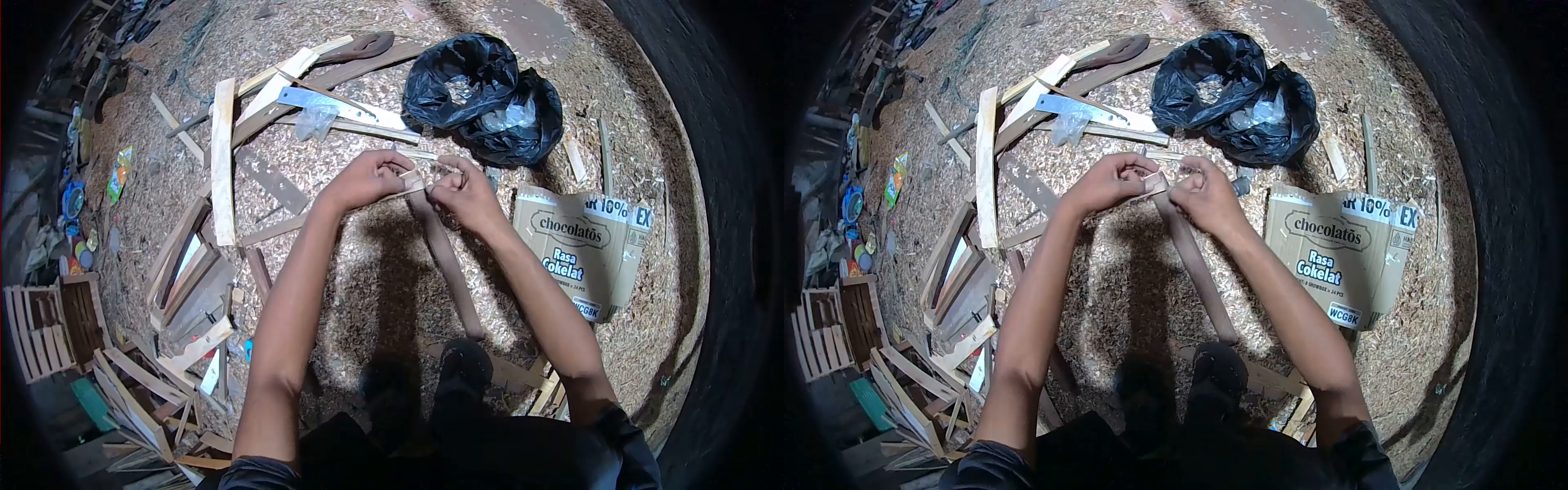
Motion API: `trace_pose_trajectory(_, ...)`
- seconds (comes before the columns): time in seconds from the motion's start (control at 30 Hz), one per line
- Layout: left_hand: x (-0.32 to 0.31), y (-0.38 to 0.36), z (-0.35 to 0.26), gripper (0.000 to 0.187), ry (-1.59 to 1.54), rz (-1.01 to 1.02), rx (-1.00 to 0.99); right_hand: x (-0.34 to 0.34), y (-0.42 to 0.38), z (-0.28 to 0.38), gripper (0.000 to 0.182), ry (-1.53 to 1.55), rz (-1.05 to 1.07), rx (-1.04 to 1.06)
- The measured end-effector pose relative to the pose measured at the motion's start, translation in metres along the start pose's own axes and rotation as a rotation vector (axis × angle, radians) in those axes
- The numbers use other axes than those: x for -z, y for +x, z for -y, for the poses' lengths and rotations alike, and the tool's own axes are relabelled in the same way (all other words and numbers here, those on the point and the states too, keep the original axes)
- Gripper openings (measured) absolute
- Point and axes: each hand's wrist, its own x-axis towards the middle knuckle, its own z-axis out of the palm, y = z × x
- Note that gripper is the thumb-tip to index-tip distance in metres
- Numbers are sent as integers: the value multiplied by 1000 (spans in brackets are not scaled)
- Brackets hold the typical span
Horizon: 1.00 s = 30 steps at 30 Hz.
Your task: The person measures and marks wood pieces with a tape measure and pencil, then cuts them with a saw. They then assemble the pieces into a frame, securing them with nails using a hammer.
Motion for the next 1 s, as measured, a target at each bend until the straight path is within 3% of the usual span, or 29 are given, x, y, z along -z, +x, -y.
trace_pose_trajectory(0.13, -4, 21, 29, 33, 99, -65, 41, 12, 17, -17, 25, -385, -28, 90)
trace_pose_trajectory(0.23, -12, 23, 39, 34, 122, -122, -26, 12, 25, -22, 20, -531, -13, 184)
trace_pose_trajectory(0.27, -10, 21, 38, 35, 240, -110, 32, 12, 27, -23, 18, -454, 15, 138)
trace_pose_trajectory(0.37, -10, 5, 35, 38, 499, -254, -173, 6, 25, -18, 13, -121, 83, -70)
trace_pose_trajectory(0.47, 24, -22, 25, 41, 674, -197, -166, -5, 18, -8, 19, 279, 35, -320)
trace_pose_trajectory(0.63, 89, -101, -6, 41, 1059, -49, 49, 2, 28, -18, 29, 0, 139, -193)
trace_pose_trajectory(0.7, 115, -136, -3, 33, 1167, 21, -57, -8, 28, -6, 32, -387, 75, 241)
trace_pose_trajectory(0.73, 116, -159, -16, 31, 1243, 31, -45, -15, 30, -4, 32, -450, 75, 136)
trace_pose_trajectory(0.83, 116, -215, -33, 23, 1454, 88, 232, -26, 33, 7, 37, -939, 211, 428)
trace_pose_trajectory(0.87, 115, -229, -32, 24, 1434, 61, 311, -23, 42, -9, 48, -963, 244, 546)
trace_pose_trajectory(0.93, 114, -247, -18, 26, 1395, 1, 457, -24, 39, -6, 53, -1002, 260, 559)
trace_pose_trajectory(1.0, 115, -254, 9, 27, 1276, -167, 464, -22, 36, -9, 53, -1064, 255, 569)
